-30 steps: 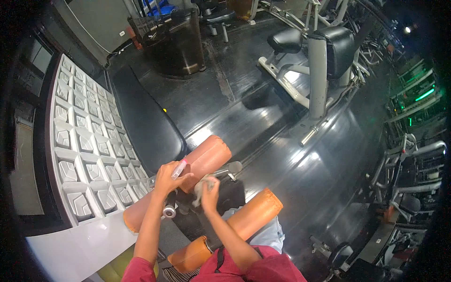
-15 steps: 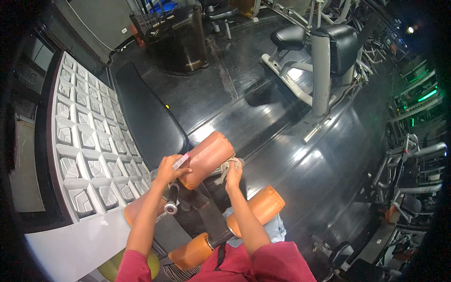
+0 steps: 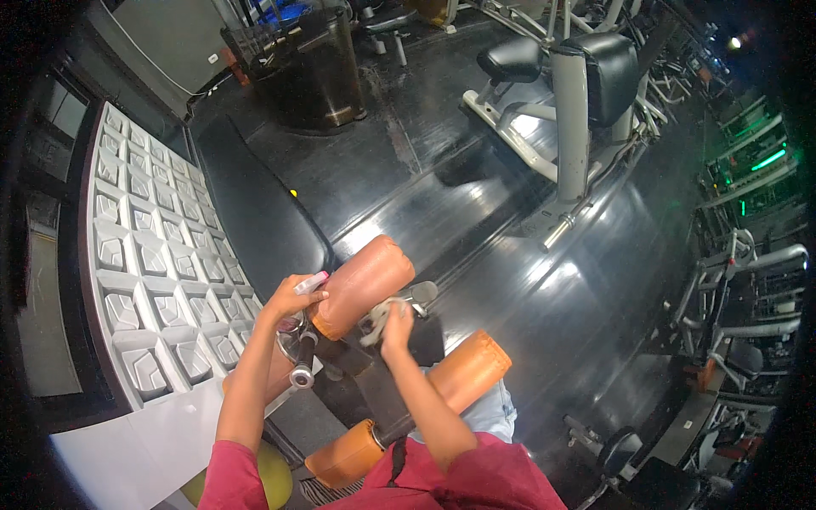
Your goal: The person wipes down the leather surfaces and padded rollers of gym equipment using a cloth and a spray bottle.
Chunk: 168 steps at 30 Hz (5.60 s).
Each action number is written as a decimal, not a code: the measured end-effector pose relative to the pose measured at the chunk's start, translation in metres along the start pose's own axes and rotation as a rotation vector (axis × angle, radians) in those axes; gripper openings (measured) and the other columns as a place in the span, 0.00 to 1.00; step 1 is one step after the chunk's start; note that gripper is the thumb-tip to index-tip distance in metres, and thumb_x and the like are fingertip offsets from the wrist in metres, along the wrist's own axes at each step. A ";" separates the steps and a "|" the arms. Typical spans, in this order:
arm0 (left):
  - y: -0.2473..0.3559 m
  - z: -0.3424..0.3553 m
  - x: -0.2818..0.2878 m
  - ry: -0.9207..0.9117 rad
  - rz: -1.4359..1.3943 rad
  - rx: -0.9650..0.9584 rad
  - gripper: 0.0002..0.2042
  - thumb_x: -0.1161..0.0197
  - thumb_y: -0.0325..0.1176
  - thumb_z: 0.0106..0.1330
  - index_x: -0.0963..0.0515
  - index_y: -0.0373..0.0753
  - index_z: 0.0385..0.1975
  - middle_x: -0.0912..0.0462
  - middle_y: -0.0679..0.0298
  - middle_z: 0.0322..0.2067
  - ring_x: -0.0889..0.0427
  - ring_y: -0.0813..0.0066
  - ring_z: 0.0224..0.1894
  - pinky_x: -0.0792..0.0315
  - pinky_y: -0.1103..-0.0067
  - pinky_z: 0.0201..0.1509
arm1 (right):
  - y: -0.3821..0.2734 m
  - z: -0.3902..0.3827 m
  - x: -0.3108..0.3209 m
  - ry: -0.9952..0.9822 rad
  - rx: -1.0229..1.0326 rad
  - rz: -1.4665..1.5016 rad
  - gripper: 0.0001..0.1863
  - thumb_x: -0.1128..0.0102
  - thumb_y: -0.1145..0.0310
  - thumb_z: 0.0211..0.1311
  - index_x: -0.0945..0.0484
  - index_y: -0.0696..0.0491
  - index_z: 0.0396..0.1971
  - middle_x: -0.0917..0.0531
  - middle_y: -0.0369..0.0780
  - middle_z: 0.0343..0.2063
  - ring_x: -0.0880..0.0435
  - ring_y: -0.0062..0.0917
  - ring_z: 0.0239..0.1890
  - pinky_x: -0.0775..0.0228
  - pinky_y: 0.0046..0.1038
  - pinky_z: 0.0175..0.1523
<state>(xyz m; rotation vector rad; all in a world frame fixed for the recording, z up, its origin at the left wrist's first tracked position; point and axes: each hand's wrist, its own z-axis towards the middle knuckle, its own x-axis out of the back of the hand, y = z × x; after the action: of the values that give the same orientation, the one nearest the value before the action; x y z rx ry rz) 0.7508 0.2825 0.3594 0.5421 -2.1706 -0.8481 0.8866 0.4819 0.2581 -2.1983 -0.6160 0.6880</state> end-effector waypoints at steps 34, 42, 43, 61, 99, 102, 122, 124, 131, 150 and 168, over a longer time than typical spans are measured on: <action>0.095 -0.018 -0.037 0.374 0.302 -0.257 0.27 0.28 0.45 0.53 0.20 0.41 0.54 0.24 0.50 0.60 0.31 0.52 0.67 0.34 0.63 0.69 | -0.168 -0.059 0.089 -0.538 -0.006 -0.395 0.12 0.43 0.70 0.70 0.25 0.56 0.50 0.17 0.40 0.36 0.16 0.23 0.33 0.15 0.30 0.34; 0.208 -0.074 -0.093 0.803 -0.106 -0.488 0.17 0.33 0.38 0.56 0.16 0.35 0.43 0.15 0.45 0.36 0.16 0.45 0.43 0.23 0.63 0.49 | -0.198 -0.060 0.116 -0.587 0.310 -0.871 0.14 0.37 0.66 0.64 0.20 0.52 0.48 0.14 0.41 0.40 0.17 0.23 0.44 0.27 0.26 0.52; 0.208 -0.076 -0.106 0.855 -0.116 -0.443 0.12 0.34 0.37 0.58 0.17 0.36 0.38 0.15 0.47 0.35 0.16 0.46 0.40 0.23 0.63 0.45 | -0.205 -0.056 0.115 -0.589 0.301 -0.879 0.13 0.38 0.68 0.63 0.20 0.53 0.47 0.14 0.39 0.40 0.18 0.21 0.44 0.27 0.25 0.52; 0.206 0.024 -0.217 1.250 -0.062 0.172 0.10 0.35 0.34 0.59 0.27 0.36 0.23 0.22 0.51 0.25 0.21 0.44 0.30 0.29 0.59 0.34 | -0.254 0.163 0.123 -0.796 -0.035 -0.830 0.12 0.39 0.63 0.66 0.19 0.49 0.46 0.16 0.40 0.36 0.15 0.25 0.33 0.20 0.28 0.30; 0.091 0.047 -0.145 0.832 -1.201 0.365 0.18 0.33 0.47 0.65 0.18 0.34 0.36 0.18 0.61 0.24 0.21 0.75 0.17 0.29 0.80 0.17 | -0.236 0.172 0.010 -0.964 -0.108 -0.818 0.22 0.35 0.71 0.60 0.22 0.55 0.55 0.15 0.39 0.44 0.18 0.21 0.45 0.26 0.23 0.53; 0.108 0.054 -0.139 0.859 -1.232 0.359 0.20 0.32 0.49 0.64 0.18 0.34 0.36 0.18 0.62 0.24 0.18 0.74 0.21 0.27 0.80 0.17 | -0.195 0.179 -0.037 -0.941 0.053 -0.837 0.22 0.35 0.71 0.59 0.22 0.55 0.55 0.14 0.41 0.44 0.17 0.23 0.45 0.26 0.26 0.53; 0.093 0.043 -0.130 0.724 -1.310 0.554 0.23 0.32 0.53 0.63 0.18 0.34 0.35 0.17 0.59 0.24 0.22 0.72 0.15 0.28 0.80 0.17 | -0.154 0.124 -0.019 -0.864 0.427 -0.745 0.14 0.39 0.76 0.61 0.22 0.56 0.47 0.18 0.44 0.44 0.17 0.36 0.48 0.28 0.34 0.54; 0.094 0.045 -0.131 0.721 -1.302 0.542 0.23 0.32 0.53 0.63 0.19 0.34 0.35 0.17 0.59 0.24 0.22 0.72 0.15 0.28 0.80 0.17 | -0.151 0.135 -0.028 -0.849 0.449 -0.733 0.12 0.39 0.76 0.61 0.21 0.57 0.46 0.18 0.44 0.43 0.17 0.35 0.48 0.28 0.33 0.54; 0.092 0.045 -0.132 0.739 -1.276 0.533 0.23 0.33 0.52 0.64 0.19 0.34 0.39 0.19 0.61 0.25 0.22 0.73 0.16 0.26 0.79 0.18 | -0.133 0.163 -0.049 -0.835 0.261 -0.763 0.11 0.38 0.71 0.63 0.18 0.56 0.45 0.13 0.42 0.39 0.15 0.25 0.43 0.26 0.28 0.52; 0.097 0.046 -0.123 0.713 -1.245 0.564 0.23 0.33 0.54 0.62 0.19 0.36 0.37 0.18 0.60 0.25 0.24 0.71 0.13 0.28 0.79 0.18 | -0.098 0.189 -0.014 -0.714 0.046 -1.027 0.19 0.36 0.55 0.63 0.19 0.53 0.46 0.12 0.45 0.39 0.12 0.35 0.39 0.23 0.35 0.50; 0.093 0.046 -0.122 0.672 -1.233 0.591 0.25 0.34 0.57 0.62 0.20 0.37 0.40 0.19 0.60 0.26 0.24 0.72 0.13 0.29 0.79 0.19 | -0.141 0.112 0.038 -0.732 -0.198 -1.056 0.27 0.37 0.52 0.66 0.28 0.59 0.51 0.15 0.50 0.43 0.15 0.37 0.47 0.26 0.35 0.53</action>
<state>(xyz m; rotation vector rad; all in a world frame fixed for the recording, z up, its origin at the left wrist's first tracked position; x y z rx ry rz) 0.7834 0.4381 0.3435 2.2041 -1.2603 -0.4090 0.8135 0.6484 0.2897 -1.3687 -2.0604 0.8141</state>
